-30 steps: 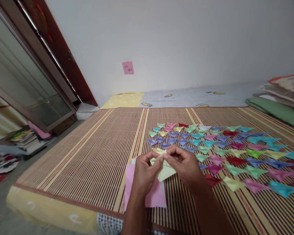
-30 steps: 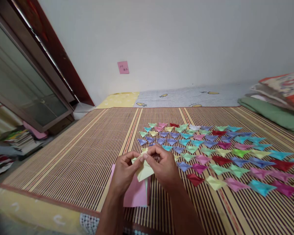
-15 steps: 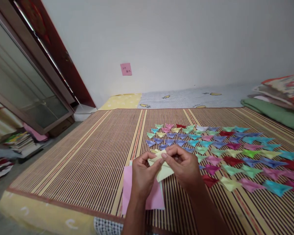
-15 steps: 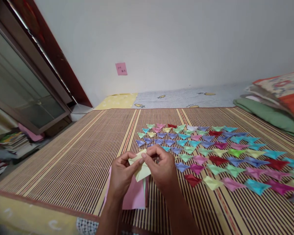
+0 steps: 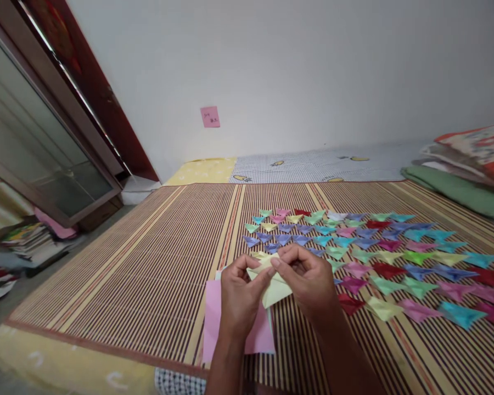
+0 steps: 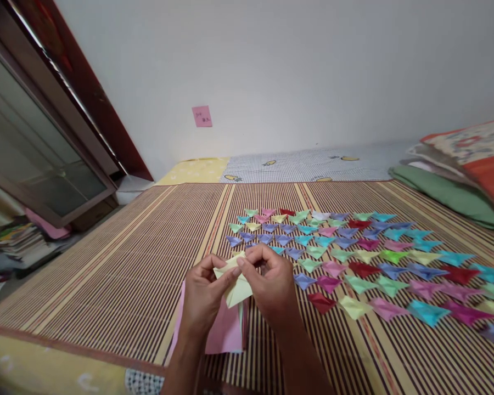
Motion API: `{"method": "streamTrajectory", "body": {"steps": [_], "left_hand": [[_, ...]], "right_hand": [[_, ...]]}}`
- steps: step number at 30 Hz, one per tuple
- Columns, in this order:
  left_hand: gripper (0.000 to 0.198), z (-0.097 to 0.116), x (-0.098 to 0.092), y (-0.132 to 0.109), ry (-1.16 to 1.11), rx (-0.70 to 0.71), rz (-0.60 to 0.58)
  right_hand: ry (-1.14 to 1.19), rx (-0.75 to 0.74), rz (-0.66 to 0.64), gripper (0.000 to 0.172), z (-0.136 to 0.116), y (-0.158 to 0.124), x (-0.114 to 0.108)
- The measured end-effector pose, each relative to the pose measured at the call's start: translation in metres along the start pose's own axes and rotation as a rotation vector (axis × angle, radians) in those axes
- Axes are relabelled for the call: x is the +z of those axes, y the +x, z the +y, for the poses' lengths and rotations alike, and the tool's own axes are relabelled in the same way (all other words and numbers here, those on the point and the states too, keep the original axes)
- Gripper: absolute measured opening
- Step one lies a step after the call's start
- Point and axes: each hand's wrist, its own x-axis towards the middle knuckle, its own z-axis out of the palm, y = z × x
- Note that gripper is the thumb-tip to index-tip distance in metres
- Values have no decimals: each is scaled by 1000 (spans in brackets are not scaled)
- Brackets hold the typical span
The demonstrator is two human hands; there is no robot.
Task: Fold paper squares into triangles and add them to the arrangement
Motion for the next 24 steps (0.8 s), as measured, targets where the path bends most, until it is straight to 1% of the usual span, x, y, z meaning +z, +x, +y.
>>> {"method": "streamTrajectory", "body": {"steps": [5,13,16,20,24], "left_hand": [[38,2,3,0,-22,-15,10],[38,-1,0,0,-25,-24,-19],[37,0,0,0,-59,-66,-33],[38,4,-4,3,-102,-150,-133],[29,6,-10,3,22,-128,-211]], "right_hand": [[31,-3,7,21,-3,0,1],[8,12,-32,22,-2,1,-1],[12,24,-25,21,-1,1,-1],[67,63,-33,19,2,1,-3],[24,89,-74,19,5,2,-5]]}}
